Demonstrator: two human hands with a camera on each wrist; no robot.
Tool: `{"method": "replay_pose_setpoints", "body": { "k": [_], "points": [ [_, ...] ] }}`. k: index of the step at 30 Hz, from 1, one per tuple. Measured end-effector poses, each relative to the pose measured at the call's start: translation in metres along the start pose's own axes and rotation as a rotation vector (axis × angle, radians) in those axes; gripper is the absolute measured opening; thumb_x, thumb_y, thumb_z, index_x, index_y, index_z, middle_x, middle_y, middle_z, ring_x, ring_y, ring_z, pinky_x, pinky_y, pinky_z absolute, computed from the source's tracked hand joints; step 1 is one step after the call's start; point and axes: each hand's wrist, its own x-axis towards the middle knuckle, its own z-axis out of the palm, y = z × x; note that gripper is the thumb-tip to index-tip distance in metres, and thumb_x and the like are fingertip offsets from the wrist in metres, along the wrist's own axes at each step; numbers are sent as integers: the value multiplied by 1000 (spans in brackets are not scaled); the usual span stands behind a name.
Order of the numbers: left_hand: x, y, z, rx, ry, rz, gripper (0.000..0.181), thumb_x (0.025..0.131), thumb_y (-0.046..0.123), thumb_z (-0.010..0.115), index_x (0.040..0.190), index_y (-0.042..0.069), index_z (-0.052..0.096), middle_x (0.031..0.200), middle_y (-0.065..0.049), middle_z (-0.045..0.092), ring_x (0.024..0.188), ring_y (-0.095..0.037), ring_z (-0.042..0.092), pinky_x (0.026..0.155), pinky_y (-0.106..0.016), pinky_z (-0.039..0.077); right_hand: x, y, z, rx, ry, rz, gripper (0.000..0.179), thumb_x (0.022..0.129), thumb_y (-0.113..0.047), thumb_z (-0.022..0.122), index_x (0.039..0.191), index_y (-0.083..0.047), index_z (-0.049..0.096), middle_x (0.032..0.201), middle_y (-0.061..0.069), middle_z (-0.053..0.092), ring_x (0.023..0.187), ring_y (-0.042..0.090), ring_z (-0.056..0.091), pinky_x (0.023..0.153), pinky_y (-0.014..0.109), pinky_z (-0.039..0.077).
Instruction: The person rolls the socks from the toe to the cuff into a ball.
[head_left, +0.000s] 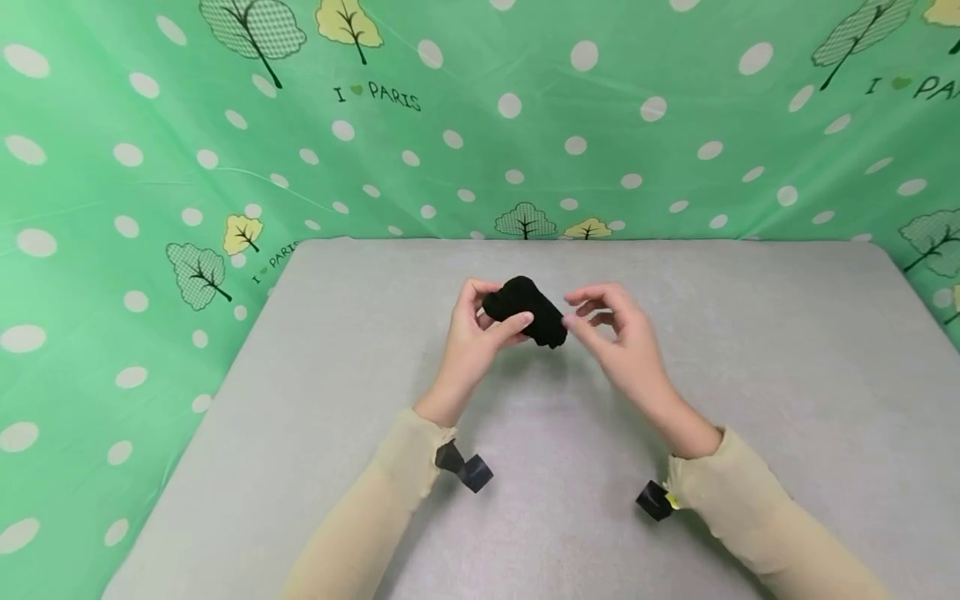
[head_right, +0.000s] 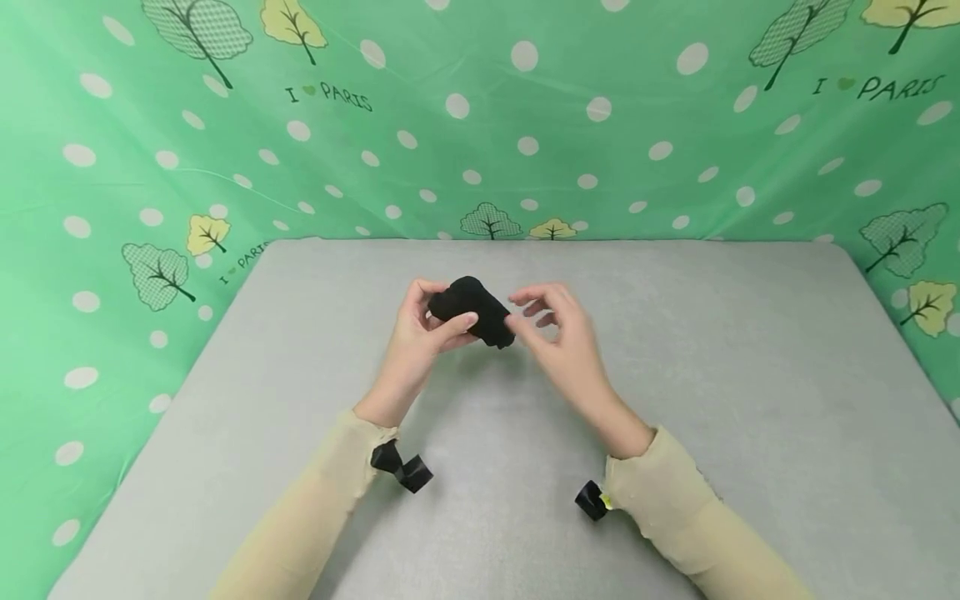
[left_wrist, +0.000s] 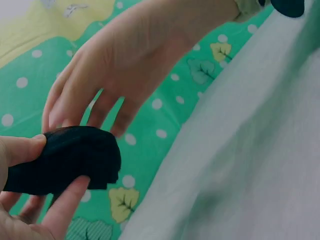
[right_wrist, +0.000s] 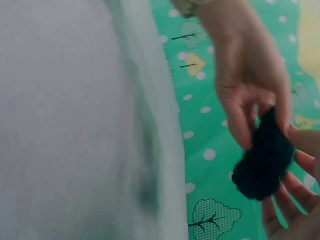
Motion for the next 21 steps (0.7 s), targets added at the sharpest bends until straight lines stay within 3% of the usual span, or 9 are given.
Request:
{"method": "replay_pose_setpoints", "body": {
  "k": [2, 4, 8, 12, 17, 21],
  "points": [
    [0, -1, 3, 23, 3, -5, 43, 88, -3, 70, 121, 2, 42, 132, -14, 49, 109, -27, 65, 79, -35, 61, 0, -1, 4, -157, 6, -161, 34, 84, -8, 79, 116, -3, 65, 113, 8, 64, 97, 19, 61, 79, 32, 53],
    [0, -2, 7, 43, -10, -14, 46, 89, -2, 70, 124, 1, 40, 137, -17, 47, 113, -29, 62, 80, -35, 61, 1, 0, 6, -263, 4, -239, 40, 80, -10, 83, 116, -5, 67, 114, 10, 65, 97, 23, 63, 77, 39, 55],
    [-1, -4, 5, 80, -57, -31, 49, 88, -2, 71, 126, 3, 41, 139, -15, 53, 115, -26, 60, 83, -34, 61, 2, 6, 4, -251, 3, -175, 37, 82, -8, 80, 117, -4, 67, 114, 11, 67, 98, 23, 65, 78, 39, 58],
    [-1, -6, 0, 185, -80, 2, 50, 86, 0, 74, 128, 7, 46, 134, -14, 60, 116, -27, 61, 91, -37, 58, 3, 11, 1, -162, 3, -95, 34, 83, -4, 79, 115, -3, 70, 112, 12, 67, 97, 20, 65, 79, 28, 59],
    [4, -11, -2, 313, -52, 92, 57, 84, 7, 79, 135, 9, 52, 130, -11, 62, 118, -26, 60, 104, -42, 50, 3, 15, 2, -116, 25, -97, 32, 86, -2, 75, 119, -2, 71, 108, 13, 66, 93, 11, 63, 81, 19, 57],
    [5, -15, -2, 288, -42, 105, 56, 82, 4, 80, 132, 8, 55, 125, -13, 60, 118, -24, 61, 110, -37, 46, 4, 15, 3, -77, 48, -91, 21, 92, -6, 70, 113, -4, 71, 104, 11, 72, 92, 6, 65, 81, 15, 54]
  ]
}}
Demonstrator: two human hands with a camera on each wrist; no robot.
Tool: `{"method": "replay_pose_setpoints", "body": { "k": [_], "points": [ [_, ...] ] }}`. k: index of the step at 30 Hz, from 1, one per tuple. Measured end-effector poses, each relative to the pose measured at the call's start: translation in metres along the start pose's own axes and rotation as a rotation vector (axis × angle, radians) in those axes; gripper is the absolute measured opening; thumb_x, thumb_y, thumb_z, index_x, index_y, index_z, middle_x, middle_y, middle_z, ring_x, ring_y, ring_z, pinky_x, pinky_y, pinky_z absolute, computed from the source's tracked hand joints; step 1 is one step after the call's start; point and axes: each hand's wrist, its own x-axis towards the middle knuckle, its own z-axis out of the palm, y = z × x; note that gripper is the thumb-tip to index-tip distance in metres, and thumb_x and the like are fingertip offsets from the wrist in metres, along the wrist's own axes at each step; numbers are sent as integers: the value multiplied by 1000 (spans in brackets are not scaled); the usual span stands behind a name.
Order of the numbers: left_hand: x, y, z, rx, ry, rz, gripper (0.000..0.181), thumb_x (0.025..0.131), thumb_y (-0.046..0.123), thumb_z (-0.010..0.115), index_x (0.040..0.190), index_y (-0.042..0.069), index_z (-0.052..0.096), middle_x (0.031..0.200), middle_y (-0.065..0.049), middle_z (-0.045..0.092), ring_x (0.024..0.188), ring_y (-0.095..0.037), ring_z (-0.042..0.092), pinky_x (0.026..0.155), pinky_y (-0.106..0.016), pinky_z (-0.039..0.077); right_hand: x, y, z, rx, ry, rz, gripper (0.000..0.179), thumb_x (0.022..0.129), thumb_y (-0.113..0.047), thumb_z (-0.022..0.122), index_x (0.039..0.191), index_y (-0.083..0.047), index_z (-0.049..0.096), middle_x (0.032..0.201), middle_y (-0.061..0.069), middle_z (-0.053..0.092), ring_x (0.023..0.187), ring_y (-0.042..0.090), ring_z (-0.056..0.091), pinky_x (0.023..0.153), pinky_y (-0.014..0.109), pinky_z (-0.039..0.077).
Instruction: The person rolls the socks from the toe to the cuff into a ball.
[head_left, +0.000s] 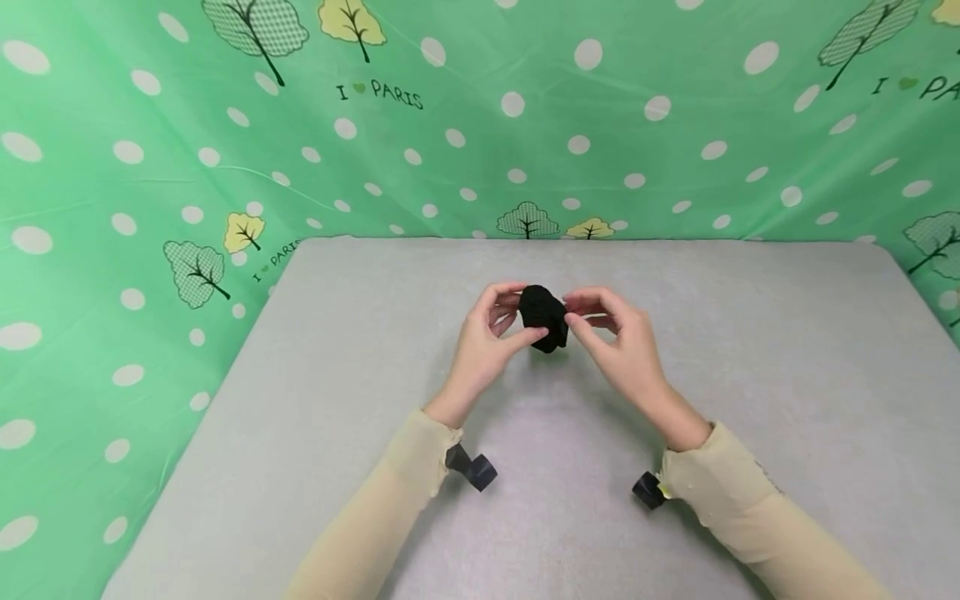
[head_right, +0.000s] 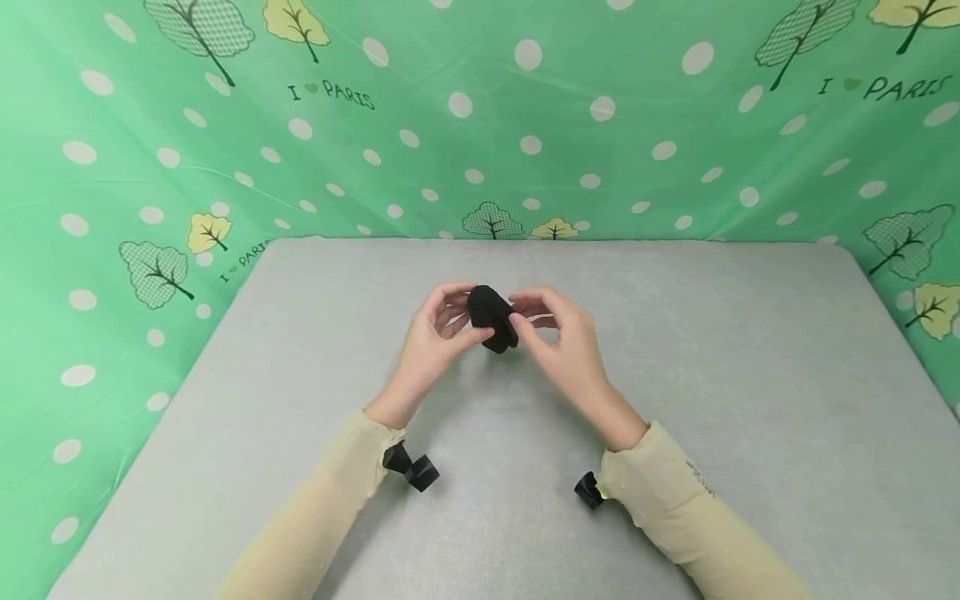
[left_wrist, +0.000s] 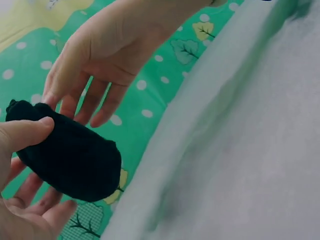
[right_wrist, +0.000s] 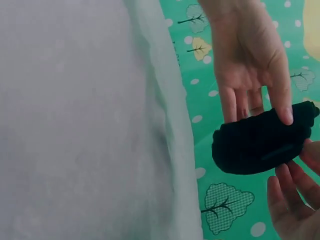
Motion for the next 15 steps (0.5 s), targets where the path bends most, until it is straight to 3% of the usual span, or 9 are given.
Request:
{"method": "replay_pose_setpoints", "body": {
  "k": [2, 6, 10, 15],
  "points": [
    [0, -2, 1, -33, -11, -6, 55, 81, 1, 79, 130, 7, 53, 125, -14, 58, 116, -24, 61, 109, -36, 47, 1, -1, 0, -28, 14, -16, 14, 93, -8, 70, 106, -4, 72, 101, 10, 74, 90, 8, 68, 80, 13, 53],
    [-1, -6, 2, -28, -19, -8, 54, 81, 1, 79, 126, 6, 50, 125, -12, 56, 111, -20, 59, 105, -38, 50, 1, -3, -1, -174, 31, -118, 11, 88, -8, 76, 98, -4, 75, 94, 10, 77, 82, 17, 73, 75, 24, 59],
    [0, -8, 4, 49, -7, 33, 52, 81, 6, 81, 122, 5, 50, 119, -13, 56, 105, -20, 55, 94, -38, 53, 0, -3, 0, -287, 53, -186, 8, 86, -2, 74, 93, -3, 75, 89, 10, 77, 76, 21, 74, 68, 36, 60],
    [1, -7, 7, 214, 52, 64, 47, 81, 14, 81, 117, 7, 52, 114, -11, 56, 98, -21, 57, 81, -31, 52, -1, -2, 1, -270, 76, -204, 8, 82, 4, 69, 86, -3, 70, 82, 8, 73, 73, 17, 69, 69, 28, 57]
  ]
}}
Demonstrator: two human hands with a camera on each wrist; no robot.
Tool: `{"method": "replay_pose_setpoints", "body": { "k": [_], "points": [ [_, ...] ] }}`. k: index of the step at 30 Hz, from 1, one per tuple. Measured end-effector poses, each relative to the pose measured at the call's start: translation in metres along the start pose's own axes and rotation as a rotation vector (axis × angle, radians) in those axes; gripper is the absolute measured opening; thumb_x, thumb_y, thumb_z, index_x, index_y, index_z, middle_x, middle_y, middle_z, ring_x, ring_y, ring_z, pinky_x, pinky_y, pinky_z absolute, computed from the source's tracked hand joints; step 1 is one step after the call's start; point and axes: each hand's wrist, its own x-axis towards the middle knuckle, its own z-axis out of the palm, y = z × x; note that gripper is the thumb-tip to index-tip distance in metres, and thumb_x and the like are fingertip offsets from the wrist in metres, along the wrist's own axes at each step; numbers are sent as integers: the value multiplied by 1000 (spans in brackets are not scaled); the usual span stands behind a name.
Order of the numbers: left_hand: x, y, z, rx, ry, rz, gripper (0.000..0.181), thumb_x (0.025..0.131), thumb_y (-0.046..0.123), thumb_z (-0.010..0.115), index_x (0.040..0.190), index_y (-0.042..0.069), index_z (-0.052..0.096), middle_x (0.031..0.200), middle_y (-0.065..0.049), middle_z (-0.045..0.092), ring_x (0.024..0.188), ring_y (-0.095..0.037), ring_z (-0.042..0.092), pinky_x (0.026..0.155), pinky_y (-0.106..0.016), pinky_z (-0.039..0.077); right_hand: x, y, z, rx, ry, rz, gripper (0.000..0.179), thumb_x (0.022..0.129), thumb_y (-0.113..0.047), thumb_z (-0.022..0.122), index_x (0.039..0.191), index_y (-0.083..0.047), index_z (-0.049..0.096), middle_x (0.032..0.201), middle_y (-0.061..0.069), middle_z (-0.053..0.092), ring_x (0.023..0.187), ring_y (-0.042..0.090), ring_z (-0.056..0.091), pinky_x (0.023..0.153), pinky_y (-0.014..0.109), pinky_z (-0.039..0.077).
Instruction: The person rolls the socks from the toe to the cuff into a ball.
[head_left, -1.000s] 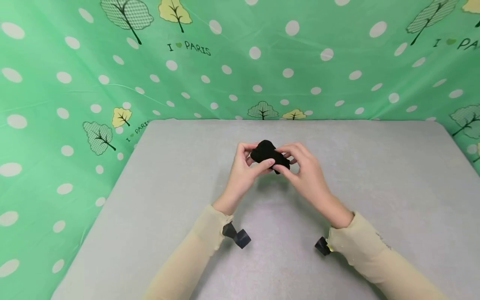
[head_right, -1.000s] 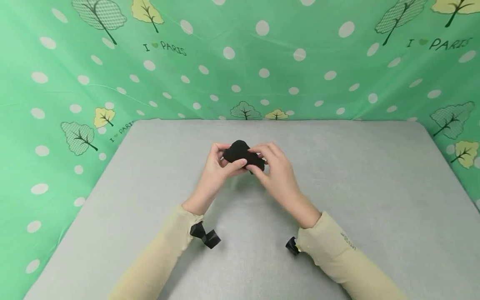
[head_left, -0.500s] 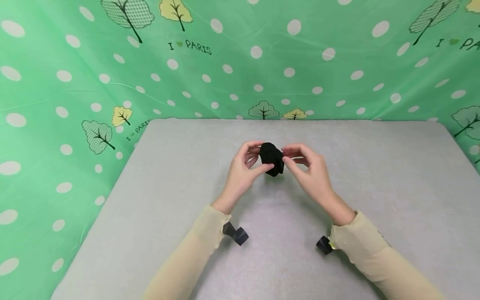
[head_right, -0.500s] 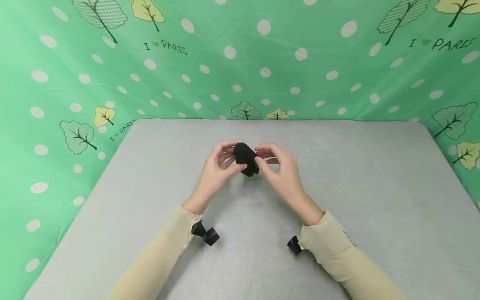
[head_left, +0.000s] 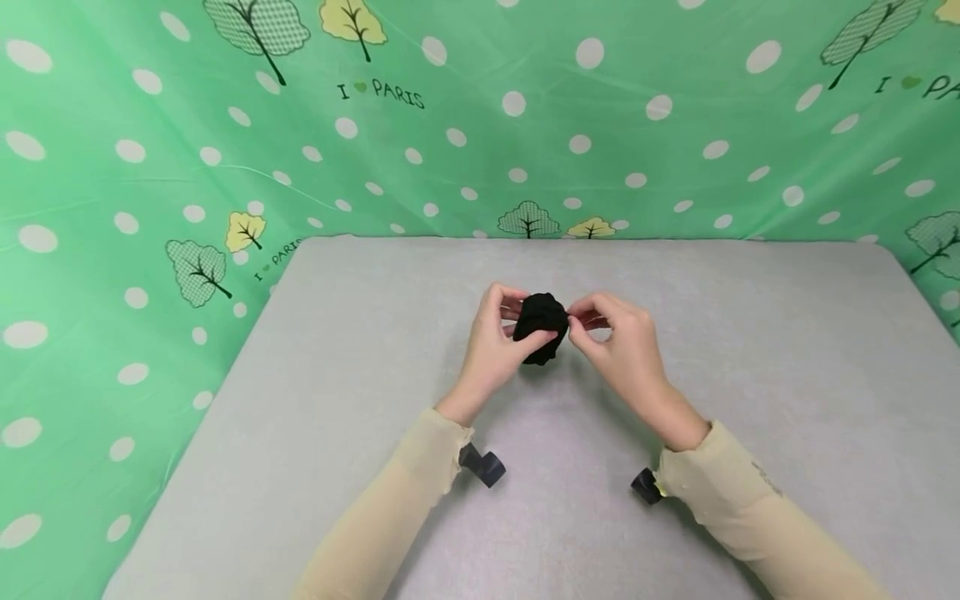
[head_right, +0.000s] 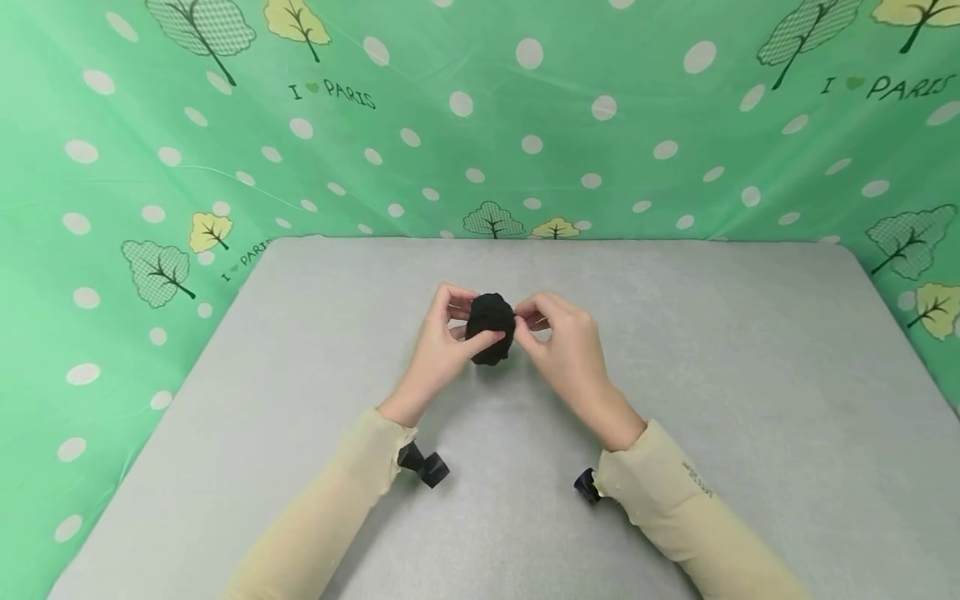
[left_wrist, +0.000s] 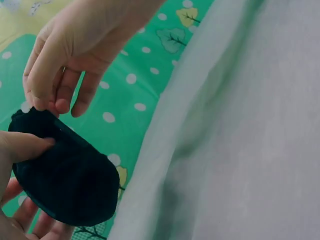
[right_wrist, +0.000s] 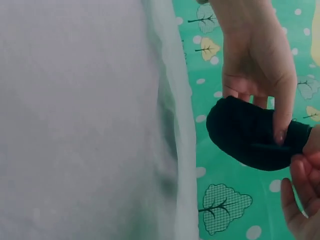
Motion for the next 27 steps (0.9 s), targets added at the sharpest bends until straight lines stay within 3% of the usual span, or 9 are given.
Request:
{"method": "replay_pose_setpoints", "body": {
  "k": [5, 7, 10, 13, 18, 23, 27],
  "points": [
    [2, 0, 1, 136, 81, 15, 39, 80, 12, 75, 113, 7, 55, 108, -11, 57, 93, -23, 59, 74, -28, 51, -5, -1, 3, 73, -11, -111, 11, 79, 7, 66, 82, -4, 66, 78, 7, 70, 72, 16, 65, 71, 19, 49],
    [2, 0, 2, 141, 82, 13, 39, 80, 12, 74, 113, 7, 54, 108, -12, 56, 93, -24, 59, 75, -29, 51, -6, -2, 4, 91, -25, -99, 10, 81, 6, 65, 83, -3, 65, 79, 7, 69, 73, 15, 63, 72, 18, 49],
    [0, 2, 1, 72, 32, -37, 44, 84, 15, 76, 119, 7, 51, 116, -12, 55, 99, -25, 59, 81, -32, 54, -5, -5, 3, 119, -22, 16, 7, 84, 5, 64, 87, -1, 64, 82, 10, 69, 74, 10, 62, 71, 16, 50],
    [-3, 5, 1, 0, -75, -122, 58, 85, 19, 79, 131, 9, 45, 128, -11, 54, 109, -27, 60, 89, -37, 56, -2, -5, -1, 199, 7, 166, 6, 87, 7, 61, 90, 2, 63, 86, 14, 68, 77, 3, 61, 70, 10, 51],
    [-7, 6, -1, -5, -147, -157, 64, 86, 18, 78, 138, 7, 42, 129, -15, 62, 109, -29, 65, 94, -38, 55, 1, -5, -4, 312, -24, 272, 5, 90, 5, 62, 95, 5, 62, 92, 17, 67, 83, -4, 62, 71, 10, 53],
    [-6, 7, -2, -46, -117, -143, 60, 88, 15, 76, 137, 5, 44, 129, -16, 64, 114, -29, 63, 94, -38, 56, -4, -1, -3, 240, -128, 337, 10, 89, -3, 70, 97, 2, 65, 94, 16, 70, 83, 6, 67, 73, 13, 56],
    [-6, 8, -3, -55, -120, -129, 59, 88, 14, 76, 137, 5, 44, 129, -16, 64, 115, -29, 60, 90, -36, 57, -6, -1, -3, 98, -180, 310, 6, 89, -6, 71, 91, -1, 69, 87, 13, 73, 79, 20, 71, 72, 25, 60]
  ]
}}
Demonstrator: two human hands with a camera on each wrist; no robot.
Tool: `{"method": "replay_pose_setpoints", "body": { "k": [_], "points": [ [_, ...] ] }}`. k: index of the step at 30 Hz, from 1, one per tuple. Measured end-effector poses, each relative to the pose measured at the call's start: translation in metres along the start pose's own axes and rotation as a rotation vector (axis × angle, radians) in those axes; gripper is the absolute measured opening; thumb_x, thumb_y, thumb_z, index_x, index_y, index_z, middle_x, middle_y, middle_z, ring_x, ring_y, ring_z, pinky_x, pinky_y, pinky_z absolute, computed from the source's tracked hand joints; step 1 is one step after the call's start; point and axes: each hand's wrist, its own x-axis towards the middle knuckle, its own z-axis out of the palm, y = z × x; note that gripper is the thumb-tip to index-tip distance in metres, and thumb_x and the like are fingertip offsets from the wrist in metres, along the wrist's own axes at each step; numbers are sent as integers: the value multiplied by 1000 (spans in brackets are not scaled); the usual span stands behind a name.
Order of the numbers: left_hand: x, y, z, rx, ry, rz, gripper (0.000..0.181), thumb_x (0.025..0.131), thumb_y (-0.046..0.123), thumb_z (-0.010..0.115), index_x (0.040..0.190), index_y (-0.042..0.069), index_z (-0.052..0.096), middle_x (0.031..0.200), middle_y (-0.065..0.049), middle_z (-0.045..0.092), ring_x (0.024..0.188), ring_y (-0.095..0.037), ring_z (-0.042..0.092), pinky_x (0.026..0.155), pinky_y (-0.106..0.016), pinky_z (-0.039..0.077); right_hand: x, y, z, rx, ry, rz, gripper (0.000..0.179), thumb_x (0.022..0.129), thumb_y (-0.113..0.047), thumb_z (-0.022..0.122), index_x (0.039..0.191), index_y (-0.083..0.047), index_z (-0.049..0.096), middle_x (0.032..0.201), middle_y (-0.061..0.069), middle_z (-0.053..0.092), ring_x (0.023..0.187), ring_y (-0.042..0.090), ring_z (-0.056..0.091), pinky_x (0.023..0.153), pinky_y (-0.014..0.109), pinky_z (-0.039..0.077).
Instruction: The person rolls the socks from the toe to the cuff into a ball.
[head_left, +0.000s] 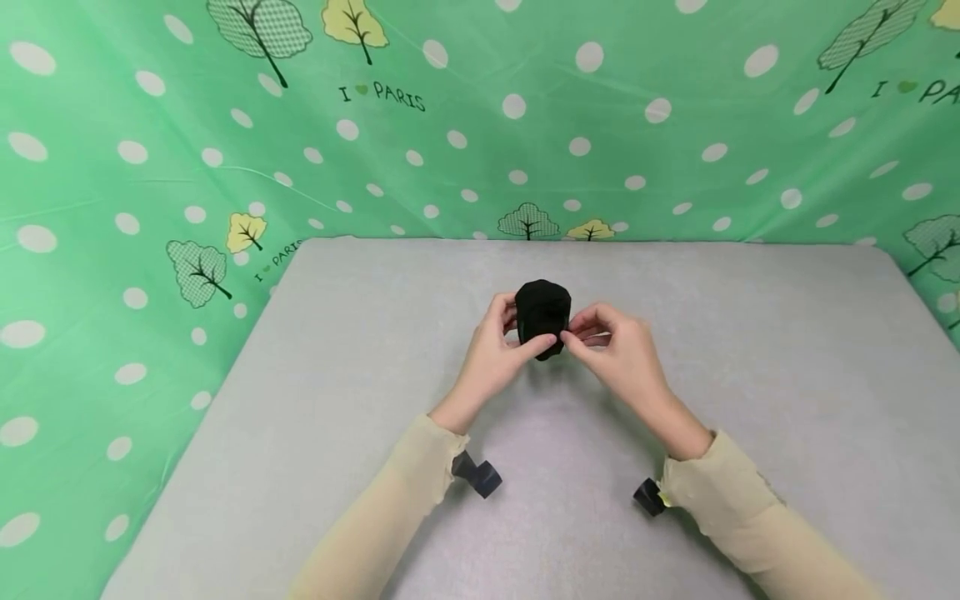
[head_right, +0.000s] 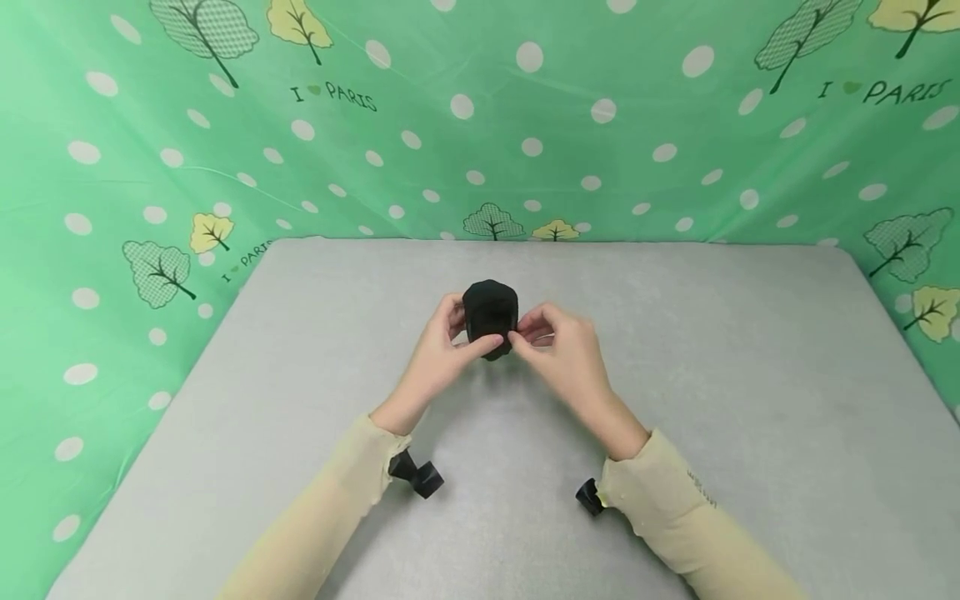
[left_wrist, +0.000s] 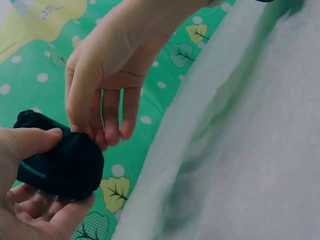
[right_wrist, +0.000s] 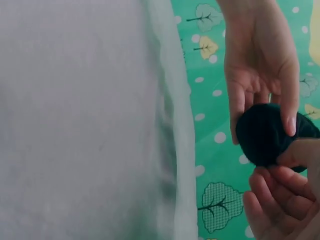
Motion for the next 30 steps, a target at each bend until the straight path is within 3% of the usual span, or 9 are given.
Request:
{"method": "replay_pose_setpoints", "body": {
  "k": [5, 11, 17, 21, 26, 30],
  "points": [
    [0, 1, 0, 26, 46, 7, 57, 88, 15, 77, 135, 5, 47, 130, -15, 65, 111, -29, 62, 91, -39, 55, -2, -2, 0, -112, -21, -115, 5, 88, -3, 67, 84, -4, 67, 80, 9, 72, 76, 22, 71, 73, 41, 61],
    [3, -3, -1, 96, 114, 11, 53, 86, 18, 78, 131, 7, 52, 125, -12, 69, 105, -29, 66, 88, -39, 55, -6, 0, 3, -53, -33, -261, 11, 84, 4, 66, 82, -7, 64, 77, 3, 69, 74, 19, 70, 71, 38, 59],
    [5, -4, -2, 137, 134, 29, 51, 85, 17, 78, 129, 7, 54, 122, -13, 70, 103, -29, 66, 86, -39, 55, -11, 0, 7, 24, -52, -336, 14, 82, 6, 66, 81, -7, 63, 75, 0, 68, 73, 16, 68, 69, 37, 58],
    [5, -3, -2, 138, 115, 30, 49, 86, 15, 76, 129, 5, 54, 122, -15, 69, 104, -29, 65, 85, -37, 56, -14, 0, 8, 55, -58, -282, 12, 84, 5, 65, 83, -7, 63, 76, 1, 68, 75, 16, 68, 71, 33, 57],
    [2, 1, -2, 83, -9, 18, 64, 88, 16, 77, 141, 6, 43, 134, -16, 59, 113, -30, 61, 90, -38, 58, -14, 2, 7, 87, 3, -115, 9, 88, 3, 63, 86, -5, 63, 80, 3, 66, 78, 17, 66, 74, 18, 54],
    [0, 3, -2, 90, -49, 12, 76, 84, 14, 80, 146, 7, 36, 138, -17, 56, 114, -31, 61, 93, -39, 57, -13, 3, 5, 99, 14, -89, 7, 89, 3, 63, 87, -3, 63, 81, 3, 66, 79, 17, 67, 76, 13, 53]
  ]
}}
